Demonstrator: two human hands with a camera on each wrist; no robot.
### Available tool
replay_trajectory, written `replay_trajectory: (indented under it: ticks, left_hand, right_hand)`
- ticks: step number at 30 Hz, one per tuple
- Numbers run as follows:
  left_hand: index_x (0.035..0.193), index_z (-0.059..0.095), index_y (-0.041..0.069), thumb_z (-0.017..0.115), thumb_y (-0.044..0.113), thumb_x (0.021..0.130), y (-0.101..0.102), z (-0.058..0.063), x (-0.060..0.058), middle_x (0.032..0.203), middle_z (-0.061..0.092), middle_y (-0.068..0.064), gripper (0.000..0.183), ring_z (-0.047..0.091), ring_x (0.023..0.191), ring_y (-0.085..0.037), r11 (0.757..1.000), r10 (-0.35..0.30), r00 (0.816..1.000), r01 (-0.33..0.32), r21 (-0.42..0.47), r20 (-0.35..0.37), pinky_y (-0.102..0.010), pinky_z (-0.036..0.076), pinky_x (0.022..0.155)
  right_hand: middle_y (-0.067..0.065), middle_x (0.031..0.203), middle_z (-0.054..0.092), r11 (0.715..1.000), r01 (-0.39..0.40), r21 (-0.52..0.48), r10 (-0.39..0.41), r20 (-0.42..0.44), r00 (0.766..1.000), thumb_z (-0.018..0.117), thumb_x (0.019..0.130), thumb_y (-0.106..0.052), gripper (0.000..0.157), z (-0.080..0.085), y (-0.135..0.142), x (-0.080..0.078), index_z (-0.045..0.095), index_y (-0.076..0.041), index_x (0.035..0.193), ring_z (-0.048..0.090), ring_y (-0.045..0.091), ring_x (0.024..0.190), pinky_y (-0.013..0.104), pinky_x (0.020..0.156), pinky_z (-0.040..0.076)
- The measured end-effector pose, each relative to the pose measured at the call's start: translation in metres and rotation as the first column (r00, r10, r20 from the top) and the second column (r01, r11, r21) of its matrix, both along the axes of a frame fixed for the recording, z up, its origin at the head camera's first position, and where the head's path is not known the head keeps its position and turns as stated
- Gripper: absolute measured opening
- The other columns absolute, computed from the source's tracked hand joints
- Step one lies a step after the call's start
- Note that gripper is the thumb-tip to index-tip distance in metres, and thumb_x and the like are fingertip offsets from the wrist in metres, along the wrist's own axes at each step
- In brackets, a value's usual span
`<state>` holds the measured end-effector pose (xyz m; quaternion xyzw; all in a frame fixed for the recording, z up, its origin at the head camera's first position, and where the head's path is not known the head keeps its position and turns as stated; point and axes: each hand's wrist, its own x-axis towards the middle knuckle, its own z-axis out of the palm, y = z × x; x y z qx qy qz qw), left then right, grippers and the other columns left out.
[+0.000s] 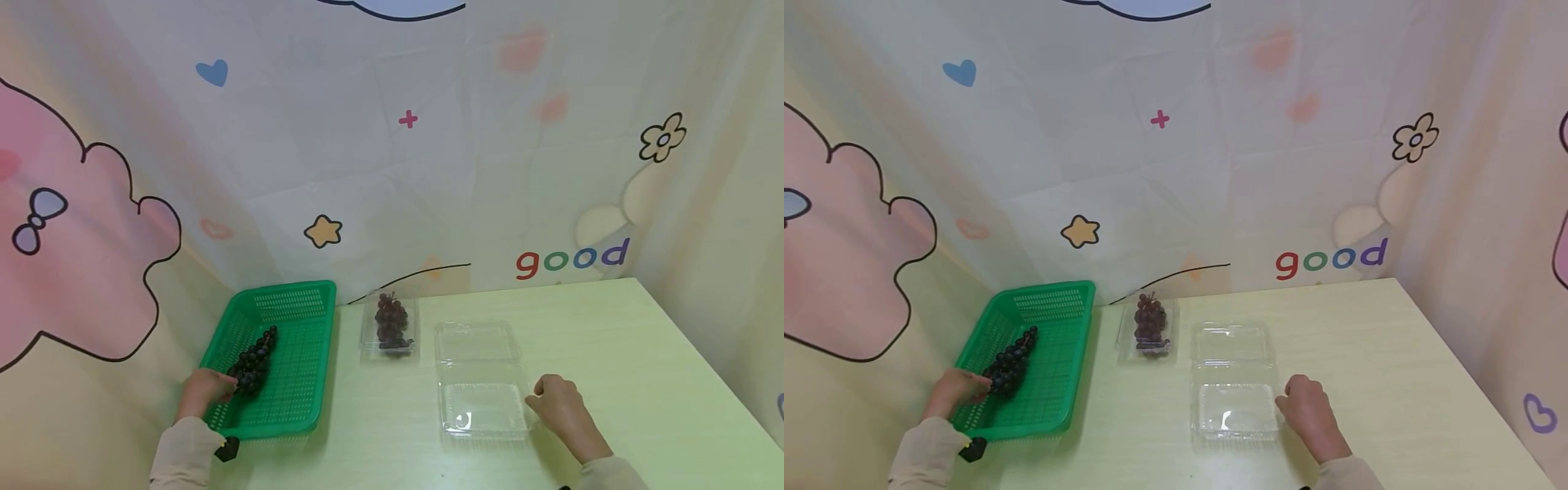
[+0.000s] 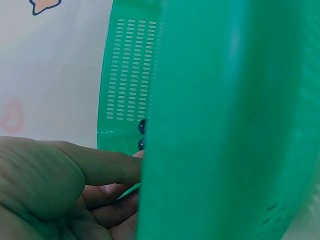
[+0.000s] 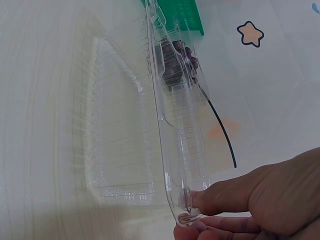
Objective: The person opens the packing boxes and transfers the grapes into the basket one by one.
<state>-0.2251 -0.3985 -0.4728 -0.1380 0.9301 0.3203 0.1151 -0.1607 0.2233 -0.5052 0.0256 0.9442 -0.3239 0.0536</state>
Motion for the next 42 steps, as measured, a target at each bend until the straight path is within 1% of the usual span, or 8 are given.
replay_trajectory:
  ticks: [4,8,12,21,28,34,38,42]
  left_hand:
    - [0.099,0.077,-0.007,0.062,0.004,0.092,-0.001,-0.002,-0.001,0.072,0.067,-0.002,0.020,0.041,0.051,-0.012,1.000,0.004,0.999,-0.004,-0.005,0.033,-0.028,0.038,0.052]
    - [0.096,0.077,-0.008,0.060,0.000,0.091,0.000,-0.003,0.000,0.079,0.071,-0.008,0.020,0.028,0.047,-0.008,1.000,0.004,0.998,-0.004,-0.011,0.061,-0.025,0.030,0.048]
    - [0.094,0.077,-0.008,0.061,0.000,0.093,0.001,-0.002,0.002,0.089,0.072,-0.013,0.017,0.031,0.047,-0.009,1.000,0.016,0.996,-0.015,-0.009,0.083,-0.026,0.033,0.048]
    - [0.100,0.076,-0.009,0.064,0.002,0.097,0.002,-0.005,0.005,0.083,0.069,-0.007,0.016,0.053,0.056,-0.015,0.999,0.029,0.995,-0.028,-0.015,0.097,-0.032,0.047,0.059]
    - [0.092,0.073,-0.006,0.067,0.010,0.097,0.004,-0.005,0.010,0.063,0.060,-0.007,0.017,0.056,0.056,-0.019,0.999,0.039,0.993,-0.039,-0.002,0.108,-0.034,0.047,0.061]
    - [0.090,0.072,-0.006,0.065,0.014,0.098,0.005,-0.003,0.014,0.068,0.063,-0.011,0.022,0.058,0.058,-0.021,1.000,0.018,0.994,-0.016,-0.018,0.109,-0.035,0.049,0.059]
    - [0.107,0.070,-0.012,0.062,0.016,0.099,0.007,0.000,0.016,0.077,0.065,-0.012,0.030,0.059,0.059,-0.020,1.000,0.013,0.994,-0.012,-0.014,0.111,-0.035,0.049,0.059]
    - [0.116,0.067,-0.013,0.062,0.021,0.101,0.011,0.005,0.021,0.080,0.064,-0.012,0.037,0.056,0.061,-0.019,0.999,-0.003,0.993,0.008,-0.040,0.117,-0.035,0.048,0.058]
  right_hand:
    - [0.039,0.102,0.065,1.000,-0.016,-0.023,0.016,0.011,1.000,0.068,0.092,-0.001,0.025,0.001,0.000,0.001,0.060,0.021,0.102,0.057,0.021,0.065,0.037,0.064,0.056]
    - [0.040,0.101,0.064,0.999,-0.025,-0.040,0.026,0.023,0.999,0.067,0.093,0.000,0.028,0.002,0.000,0.002,0.057,0.024,0.105,0.057,0.019,0.062,0.034,0.063,0.056]
    - [0.040,0.102,0.064,0.999,-0.022,-0.035,0.023,0.026,0.999,0.067,0.093,0.000,0.028,0.003,0.000,0.002,0.058,0.024,0.105,0.056,0.019,0.063,0.034,0.063,0.055]
    - [0.037,0.100,0.065,0.999,-0.018,-0.040,0.019,0.025,0.999,0.067,0.093,0.000,0.027,0.004,-0.002,0.002,0.058,0.023,0.105,0.055,0.018,0.061,0.034,0.063,0.054]
    - [0.033,0.099,0.066,0.999,-0.014,-0.041,0.015,0.037,0.999,0.067,0.093,-0.001,0.028,0.004,-0.001,0.002,0.058,0.023,0.105,0.055,0.019,0.061,0.033,0.061,0.053]
    - [0.034,0.099,0.066,0.999,-0.013,-0.045,0.015,0.038,0.999,0.067,0.093,-0.001,0.028,0.004,-0.001,0.001,0.058,0.023,0.105,0.053,0.019,0.061,0.033,0.060,0.052]
    - [0.037,0.102,0.065,0.999,-0.017,-0.042,0.019,0.034,0.999,0.067,0.093,-0.001,0.028,0.003,0.000,0.002,0.058,0.023,0.104,0.054,0.020,0.063,0.034,0.061,0.053]
    - [0.038,0.103,0.064,0.999,-0.018,-0.042,0.020,0.034,0.999,0.067,0.093,-0.001,0.027,0.003,0.000,0.001,0.059,0.022,0.104,0.055,0.020,0.064,0.035,0.063,0.054]
